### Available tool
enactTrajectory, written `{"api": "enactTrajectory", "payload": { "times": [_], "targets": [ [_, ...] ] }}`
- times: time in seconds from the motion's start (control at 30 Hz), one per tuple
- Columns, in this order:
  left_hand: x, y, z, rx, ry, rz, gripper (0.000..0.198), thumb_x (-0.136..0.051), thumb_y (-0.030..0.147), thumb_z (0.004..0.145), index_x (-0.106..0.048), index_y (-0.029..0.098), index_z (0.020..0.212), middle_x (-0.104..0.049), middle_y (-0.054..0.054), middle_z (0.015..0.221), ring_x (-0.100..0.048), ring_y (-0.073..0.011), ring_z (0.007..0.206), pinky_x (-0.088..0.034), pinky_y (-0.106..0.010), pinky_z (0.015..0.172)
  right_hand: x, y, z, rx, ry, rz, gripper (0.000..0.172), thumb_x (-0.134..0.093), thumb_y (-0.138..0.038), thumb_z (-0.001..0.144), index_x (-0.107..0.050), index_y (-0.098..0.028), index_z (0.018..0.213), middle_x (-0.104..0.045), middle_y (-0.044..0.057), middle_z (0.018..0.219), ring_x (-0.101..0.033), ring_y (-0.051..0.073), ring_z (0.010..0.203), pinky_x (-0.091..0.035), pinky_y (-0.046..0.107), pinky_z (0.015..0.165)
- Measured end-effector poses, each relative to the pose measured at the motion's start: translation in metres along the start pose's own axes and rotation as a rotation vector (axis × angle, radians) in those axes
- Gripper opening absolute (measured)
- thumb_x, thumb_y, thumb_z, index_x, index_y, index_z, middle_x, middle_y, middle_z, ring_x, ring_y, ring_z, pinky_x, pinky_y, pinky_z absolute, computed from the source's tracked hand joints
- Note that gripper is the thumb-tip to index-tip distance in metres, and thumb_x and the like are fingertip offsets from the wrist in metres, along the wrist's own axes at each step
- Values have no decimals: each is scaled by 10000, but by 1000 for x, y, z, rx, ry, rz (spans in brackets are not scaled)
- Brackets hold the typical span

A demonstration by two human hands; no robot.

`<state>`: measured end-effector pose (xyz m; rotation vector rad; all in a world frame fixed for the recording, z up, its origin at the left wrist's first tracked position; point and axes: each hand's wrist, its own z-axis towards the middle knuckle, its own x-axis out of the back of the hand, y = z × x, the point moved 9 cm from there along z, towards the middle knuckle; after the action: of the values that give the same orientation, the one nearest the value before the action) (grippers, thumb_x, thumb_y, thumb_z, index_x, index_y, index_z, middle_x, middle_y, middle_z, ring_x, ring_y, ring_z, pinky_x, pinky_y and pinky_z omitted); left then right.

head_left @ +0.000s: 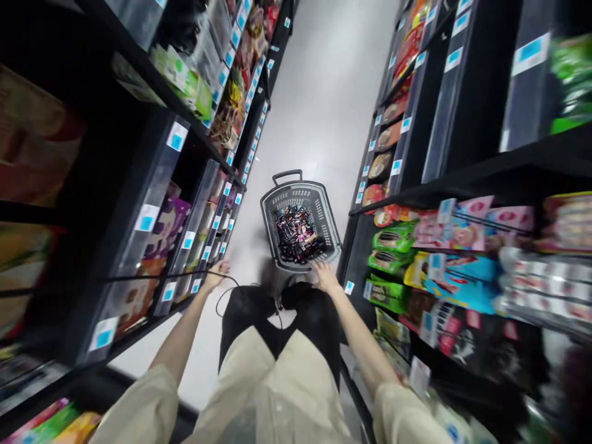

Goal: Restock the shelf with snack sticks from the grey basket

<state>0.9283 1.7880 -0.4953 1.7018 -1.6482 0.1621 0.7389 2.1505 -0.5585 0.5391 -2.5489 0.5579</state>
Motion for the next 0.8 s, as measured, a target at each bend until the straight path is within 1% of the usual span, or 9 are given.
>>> {"api": "enactTrajectory", "payload": {
  "times": [0.07,0.1,0.2,0.27,0.33,0.47,0.6,0.7,0.8],
  "targets": [
    [-60,11,70,-53,-61,-49,481,-652,306,980,-545,66,1383,-728,-186,1223,-730,-220,1022,-615,-379,916,-35,15,47,66,7,-48,1036,-866,-196,811,-345,-153,1705,-224,178,1752,-152,348,1660,-125,517,1380],
    [-92,18,103,-92,-84,-92,593,-662,300,969,-476,52,1476,-677,-238,1362,-720,-253,1130,-606,-399,974,-52,22,71,104,11,-76,1039,-852,-172,804,-344,-163,1710,-234,167,1753,-161,335,1662,-122,488,1384],
    [-182,39,177,-247,-105,-218,870,-741,345,923,-311,85,1634,-446,-267,1647,-569,-308,1450,-513,-414,1172,-98,39,129,186,12,-170,758,-584,-43,883,-528,-223,1618,-358,119,1712,-364,309,1586,-328,481,1308],
    [-223,48,207,-348,-53,-281,946,-757,306,896,-254,140,1681,-371,-182,1722,-437,-267,1569,-371,-369,1306,-121,46,152,215,22,-223,765,-462,8,854,-575,-199,1582,-479,117,1635,-489,288,1493,-422,439,1247],
    [-238,55,223,-463,55,-343,939,-649,220,919,-159,129,1715,-367,-161,1729,-449,-260,1561,-329,-390,1344,-133,51,163,222,54,-254,789,-455,-8,817,-581,-174,1578,-537,125,1581,-552,303,1423,-444,453,1235],
    [-242,63,234,-644,68,-428,969,-607,181,878,-151,150,1733,-395,-131,1719,-492,-282,1527,-345,-429,1349,-146,62,172,208,98,-247,901,-489,-39,734,-565,-267,1603,-530,42,1597,-563,299,1439,-494,447,1226],
    [-238,65,240,-712,30,-453,1064,-637,196,858,-57,126,1748,-233,-139,1790,-307,-294,1647,-242,-433,1391,-157,65,177,273,172,-199,816,-567,-93,751,-635,-294,1539,-562,42,1563,-566,323,1446,-511,501,1222],
    [-234,67,239,-750,-7,-436,1103,-642,172,831,-31,82,1746,-175,-171,1800,-226,-298,1678,-222,-412,1394,-160,47,176,274,179,-158,593,-578,-231,933,-654,-210,1521,-587,103,1532,-562,309,1456,-491,470,1240],
    [-228,61,237,-739,-55,-393,1082,-628,136,807,-89,64,1742,-250,-195,1775,-278,-316,1660,-252,-420,1385,-155,15,167,190,76,-149,598,-691,-348,948,-658,-152,1511,-662,163,1415,-629,343,1357,-517,467,1179]
  ]
}}
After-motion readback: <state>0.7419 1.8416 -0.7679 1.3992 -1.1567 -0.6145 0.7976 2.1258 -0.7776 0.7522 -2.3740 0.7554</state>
